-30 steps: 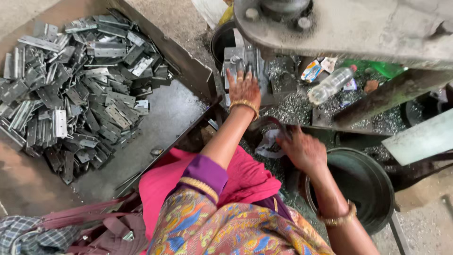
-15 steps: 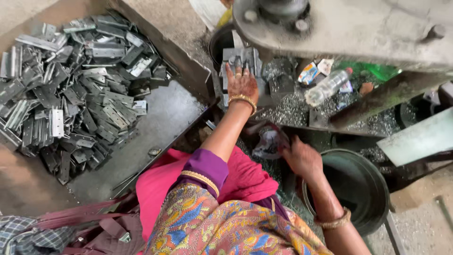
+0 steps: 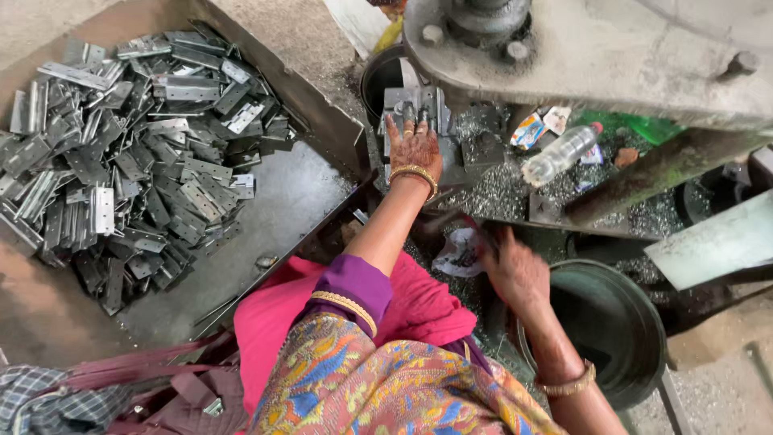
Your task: The person picks up metal brackets one at a time from a bin and places them into a press machine, using a tool to secure and process each part before setting it aside.
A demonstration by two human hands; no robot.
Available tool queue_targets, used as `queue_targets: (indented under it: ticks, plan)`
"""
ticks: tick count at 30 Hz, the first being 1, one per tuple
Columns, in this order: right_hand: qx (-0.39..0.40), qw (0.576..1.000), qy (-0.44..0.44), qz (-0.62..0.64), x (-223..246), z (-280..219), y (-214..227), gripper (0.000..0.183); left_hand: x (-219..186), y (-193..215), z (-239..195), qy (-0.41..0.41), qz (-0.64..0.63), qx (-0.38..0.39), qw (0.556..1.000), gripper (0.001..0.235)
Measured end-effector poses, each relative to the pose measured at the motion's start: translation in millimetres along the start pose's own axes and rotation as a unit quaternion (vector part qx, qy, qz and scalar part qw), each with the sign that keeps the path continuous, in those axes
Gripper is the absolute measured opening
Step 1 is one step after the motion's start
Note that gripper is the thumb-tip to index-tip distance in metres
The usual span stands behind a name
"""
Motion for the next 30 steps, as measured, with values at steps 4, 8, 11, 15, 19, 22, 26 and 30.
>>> queue_targets:
  ticks: [4,8,11,15,19,22,26,30]
  plan:
    - [-0.173,0.970,0.159,0.055,48.8,-18.8,68.3,0.051,-15.1,-29.8,-31.6,-0.011,0.041,-0.120,0.992,0.045]
    - [-0.169,0.967,0.172,0.082,67.5,-28.3,88.4,0.039,-12.4,-61.9,-99.0,-0.182,-0.038,-0.295,0.937,0.030]
    - [-0.162,0.974,0.132,0.088,69.8,-32.9,90.8,0.037,-5.9,-51.8,-86.5,-0.271,-0.102,-0.304,0.908,0.027]
    - [-0.154,0.975,0.129,0.093,69.0,-31.6,92.3,0.037,-39.4,-9.4,-35.9,-0.129,-0.061,-0.289,0.947,0.028]
    - [-0.157,0.975,0.122,0.095,65.1,-30.4,89.8,0.037,-43.7,-13.2,-15.3,0.012,-0.174,-0.048,0.984,0.035]
    - [-0.156,0.976,0.120,0.089,65.2,-28.9,89.7,0.040,-20.2,-22.4,-38.4,0.005,-0.180,-0.108,0.978,0.036]
    - [-0.133,0.982,0.115,0.072,67.9,-26.7,90.5,0.043,-13.7,-45.7,-70.7,-0.077,-0.094,-0.095,0.988,0.039]
    - [-0.110,0.985,0.119,0.056,67.6,-28.9,89.5,0.047,-18.1,-47.3,-35.0,-0.048,-0.052,-0.087,0.994,0.042]
Point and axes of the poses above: each hand's wrist, its own z-axis towards the middle knuckle, its own y-axis out of the back of the hand, x = y × z, the point moved 3 cm from there along z, towards the middle knuckle, and after that the axes turned 12 degrees about x, right-handed, at the moved point
